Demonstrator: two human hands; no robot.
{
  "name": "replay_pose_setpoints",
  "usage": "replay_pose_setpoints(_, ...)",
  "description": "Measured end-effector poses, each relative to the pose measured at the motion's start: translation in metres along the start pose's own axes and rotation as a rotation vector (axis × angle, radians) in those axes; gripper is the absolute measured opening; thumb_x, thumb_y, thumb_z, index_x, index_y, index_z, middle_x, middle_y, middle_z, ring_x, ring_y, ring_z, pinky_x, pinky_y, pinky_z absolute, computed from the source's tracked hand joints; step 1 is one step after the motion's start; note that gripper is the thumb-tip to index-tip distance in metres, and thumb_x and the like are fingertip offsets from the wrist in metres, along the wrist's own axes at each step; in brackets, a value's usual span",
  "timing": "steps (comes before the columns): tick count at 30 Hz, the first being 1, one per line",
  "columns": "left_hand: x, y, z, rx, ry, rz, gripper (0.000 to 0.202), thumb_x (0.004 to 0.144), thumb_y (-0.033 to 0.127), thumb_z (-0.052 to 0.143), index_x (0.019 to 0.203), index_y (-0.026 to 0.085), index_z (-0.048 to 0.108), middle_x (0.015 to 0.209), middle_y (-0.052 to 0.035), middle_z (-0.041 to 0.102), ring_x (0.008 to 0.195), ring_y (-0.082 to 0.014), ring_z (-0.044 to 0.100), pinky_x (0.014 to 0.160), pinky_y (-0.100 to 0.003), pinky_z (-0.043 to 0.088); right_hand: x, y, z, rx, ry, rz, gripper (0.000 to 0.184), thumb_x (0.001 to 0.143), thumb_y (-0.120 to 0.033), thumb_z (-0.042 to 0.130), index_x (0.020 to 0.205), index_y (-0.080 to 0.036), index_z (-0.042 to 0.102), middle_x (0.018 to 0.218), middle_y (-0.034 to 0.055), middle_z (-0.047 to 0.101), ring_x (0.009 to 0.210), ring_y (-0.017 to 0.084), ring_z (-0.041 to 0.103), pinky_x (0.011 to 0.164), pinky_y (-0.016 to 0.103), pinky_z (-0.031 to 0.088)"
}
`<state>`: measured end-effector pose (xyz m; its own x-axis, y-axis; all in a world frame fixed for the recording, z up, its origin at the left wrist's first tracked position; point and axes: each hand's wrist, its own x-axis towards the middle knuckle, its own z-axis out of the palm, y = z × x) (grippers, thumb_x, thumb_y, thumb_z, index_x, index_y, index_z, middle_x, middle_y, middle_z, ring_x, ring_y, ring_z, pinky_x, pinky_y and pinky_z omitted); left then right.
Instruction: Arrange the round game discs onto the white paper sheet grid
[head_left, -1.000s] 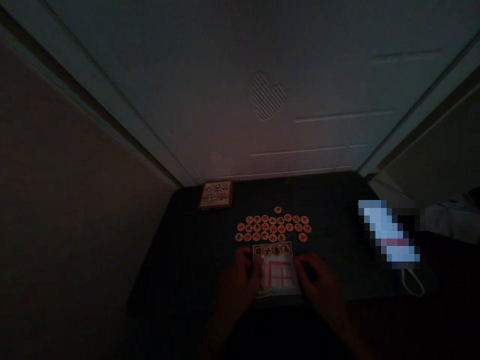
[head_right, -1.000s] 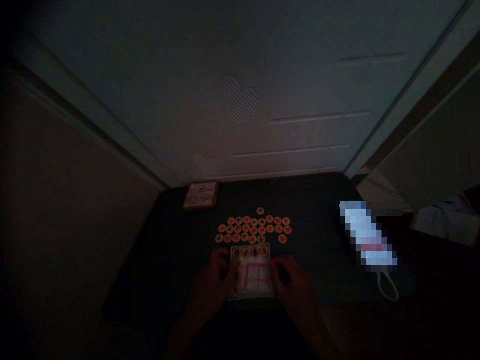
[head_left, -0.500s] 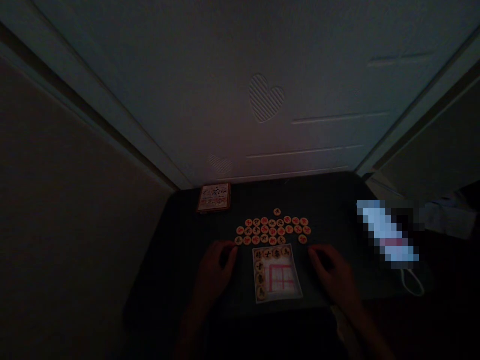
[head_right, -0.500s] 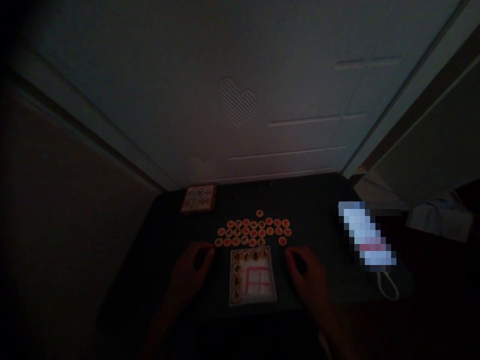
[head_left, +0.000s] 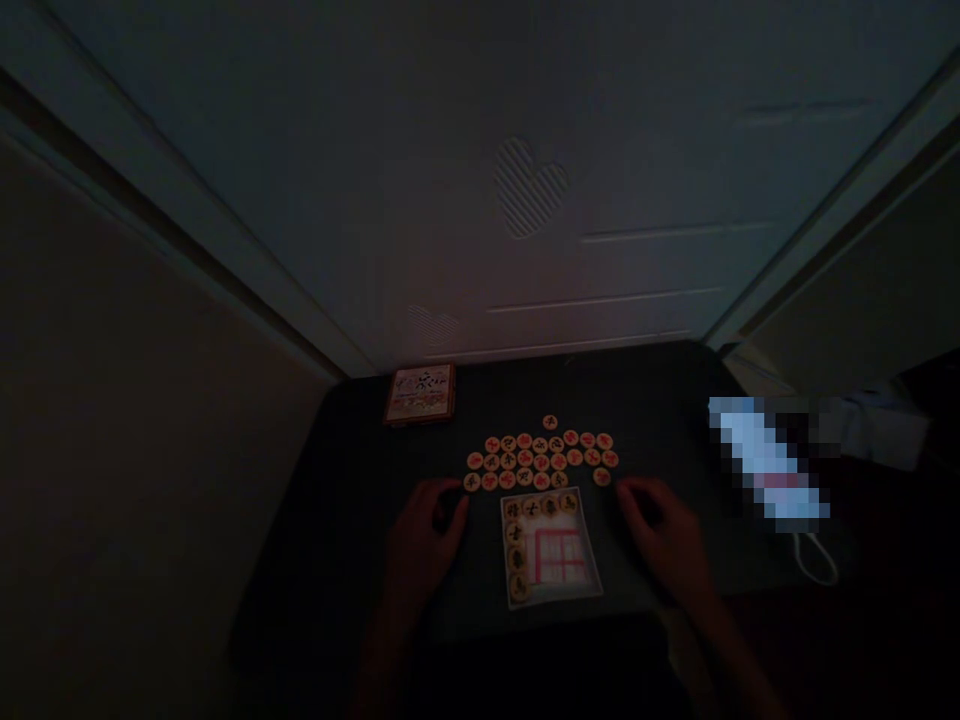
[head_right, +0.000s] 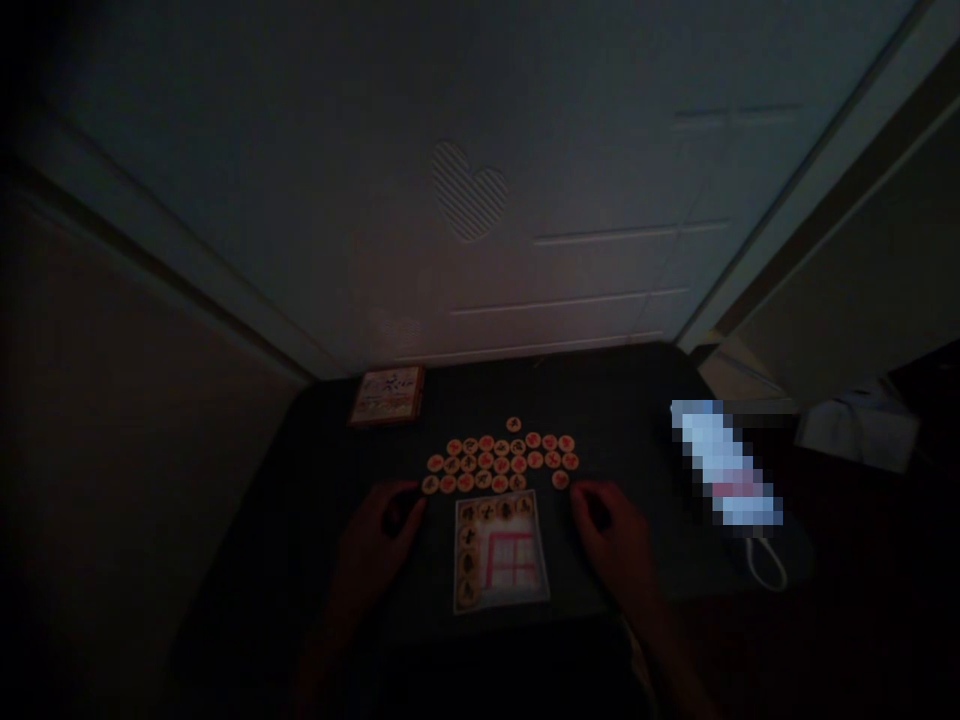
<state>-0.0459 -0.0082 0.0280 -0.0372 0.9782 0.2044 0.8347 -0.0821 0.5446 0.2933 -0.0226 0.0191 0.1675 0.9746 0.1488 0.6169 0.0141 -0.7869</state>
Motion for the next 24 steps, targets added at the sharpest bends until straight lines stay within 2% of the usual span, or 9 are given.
replay_pose_setpoints(6, -0.0004, -0.0019, 0.0032, 0.015, -0.02, -0.012, 0.026, 0.098, 0.039, 0.057, 0.118, 0.025, 0.064, 0.113, -0.0045, 0.068, 0.078, -0.0181, 0.065, 0.079, -0.035, 0.056, -0.0003, -0.0021, 0.0009, 0.001, -0.003, -0.011, 0.033, 0.097, -0.05, 0.057, 0.1, -0.022, 0.075, 0.094, 0.0073, 0.077, 0.081, 0.023, 0.072, 0.071, 0.032, 0.056)
replay_pose_setpoints(11, -0.0005, -0.0009, 0.0027, 0.011, -0.022, 0.044, 0.026, 0.098, 0.038, 0.056, 0.119, 0.027, 0.066, 0.123, -0.0054, 0.068, 0.104, -0.0227, 0.067, 0.094, -0.038, 0.055, -0.0007, -0.0002, 0.0017, -0.01, -0.014, -0.009, 0.032, 0.097, -0.049, 0.057, 0.101, -0.022, 0.075, 0.095, 0.0068, 0.077, 0.082, 0.022, 0.072, 0.072, 0.032, 0.056)
replay_pose_setpoints(13, -0.0008, -0.0002, 0.0026, 0.014, -0.022, 0.059, 0.025, 0.098, 0.038, 0.056, 0.118, 0.027, 0.067, 0.123, -0.0059, 0.068, 0.108, -0.0235, 0.067, 0.097, -0.039, 0.054, -0.0007, 0.0001, 0.0017, -0.012, -0.013, -0.017, 0.033, 0.097, -0.049, 0.056, 0.101, -0.022, 0.075, 0.094, 0.007, 0.077, 0.082, 0.022, 0.072, 0.072, 0.033, 0.056)
replay_pose_setpoints(24, -0.0023, 0.002, 0.0025, 0.046, -0.024, 0.059, 0.023, 0.098, 0.039, 0.057, 0.114, 0.026, 0.067, 0.123, -0.0068, 0.069, 0.106, -0.0243, 0.068, 0.095, -0.041, 0.055, -0.0009, -0.0013, 0.0018, 0.008, -0.011, -0.03, 0.032, 0.097, -0.049, 0.056, 0.1, -0.023, 0.074, 0.094, 0.0068, 0.077, 0.082, 0.022, 0.072, 0.072, 0.033, 0.056)
